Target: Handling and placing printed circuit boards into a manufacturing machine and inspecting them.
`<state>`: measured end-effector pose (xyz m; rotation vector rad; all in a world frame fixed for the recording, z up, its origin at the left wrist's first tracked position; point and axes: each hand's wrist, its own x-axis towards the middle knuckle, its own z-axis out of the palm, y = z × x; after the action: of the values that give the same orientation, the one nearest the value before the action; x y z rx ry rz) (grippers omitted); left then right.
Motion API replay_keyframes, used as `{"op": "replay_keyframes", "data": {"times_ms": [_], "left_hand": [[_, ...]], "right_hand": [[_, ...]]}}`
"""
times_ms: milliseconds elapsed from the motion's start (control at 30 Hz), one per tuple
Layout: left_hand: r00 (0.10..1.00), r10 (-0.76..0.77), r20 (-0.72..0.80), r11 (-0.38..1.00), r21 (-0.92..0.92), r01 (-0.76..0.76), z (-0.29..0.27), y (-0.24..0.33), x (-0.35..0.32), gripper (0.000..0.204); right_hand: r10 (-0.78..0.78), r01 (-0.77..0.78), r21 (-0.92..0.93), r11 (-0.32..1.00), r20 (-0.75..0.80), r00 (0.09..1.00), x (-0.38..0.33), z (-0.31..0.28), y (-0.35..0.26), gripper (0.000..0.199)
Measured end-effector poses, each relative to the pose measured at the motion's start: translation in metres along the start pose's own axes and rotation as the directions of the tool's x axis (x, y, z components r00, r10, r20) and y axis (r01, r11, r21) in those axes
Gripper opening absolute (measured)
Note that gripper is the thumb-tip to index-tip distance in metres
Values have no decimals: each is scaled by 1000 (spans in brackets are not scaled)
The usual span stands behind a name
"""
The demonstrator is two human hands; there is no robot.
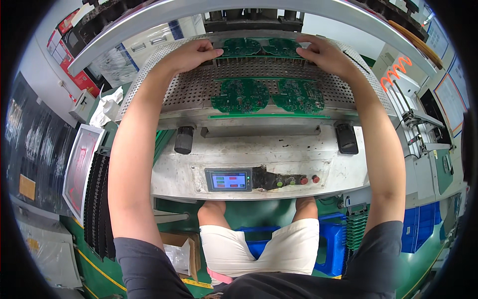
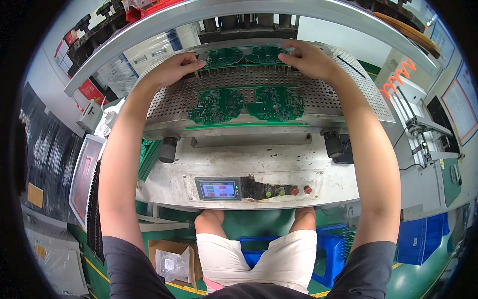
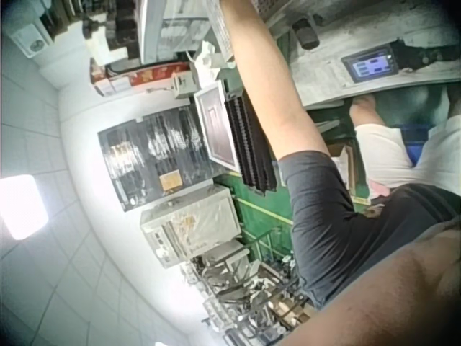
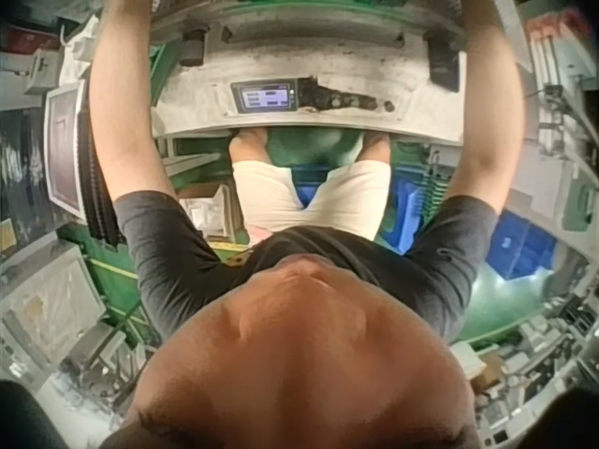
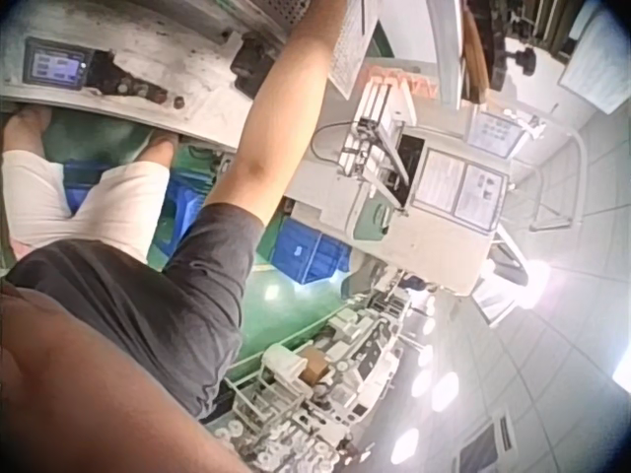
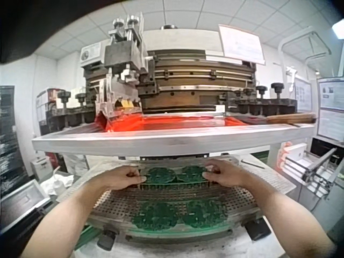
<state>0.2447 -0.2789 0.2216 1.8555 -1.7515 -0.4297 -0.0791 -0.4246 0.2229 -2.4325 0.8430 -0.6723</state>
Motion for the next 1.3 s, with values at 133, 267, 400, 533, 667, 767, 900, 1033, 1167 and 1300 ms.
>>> {"op": "replay_keyframes", "data": {"times_ms": [133, 267, 400, 533, 667, 767, 900, 1033, 1167, 1300], "left_hand": [[1000, -14, -1, 1000, 12, 14, -2, 0, 0, 39], [1000, -8, -21, 1000, 5, 8, 1, -1, 0, 39], [1000, -14, -27, 1000, 20, 15, 0, -2, 0, 39], [1000, -15, -23, 1000, 19, 15, 1, -3, 1, 40], [1000, -15, -14, 1000, 26, 15, 1, -3, 1, 41], [1000, -16, -21, 1000, 25, 16, 2, -2, -1, 41], [999, -41, 6, 998, 47, 40, -2, 1, -1, 44], [994, -107, 14, 985, 140, 104, -6, 11, -7, 49], [859, 85, -505, 989, 150, -9, 1, 7, -43, 48], [846, 34, -533, 947, -253, -198, 24, 65, -178, 30]], "right_hand": [[-2, 3, -45, 999, 26, 1000, -2, -2, -4, 53], [-44, 47, 71, 996, -43, 998, -1, 1, 0, 41], [-51, 51, 33, 998, 7, 999, 2, 1, 2, 44], [-66, 67, 58, 996, -12, 998, 2, 1, 4, 42], [-69, 68, 43, 997, 14, 998, 7, 2, 9, 41], [-68, 68, 4, 998, 32, 997, 8, 3, 10, 42], [-59, 58, 21, 998, 26, 998, 11, 1, 11, 43], [-22, 24, -21, 1000, 55, 998, 5, 1, 4, 43], [-65, 94, 69, 993, -339, 938, -32, -9, -4, 40], [36, 48, 114, 992, -638, 769, -159, -29, -14, 36]]}}
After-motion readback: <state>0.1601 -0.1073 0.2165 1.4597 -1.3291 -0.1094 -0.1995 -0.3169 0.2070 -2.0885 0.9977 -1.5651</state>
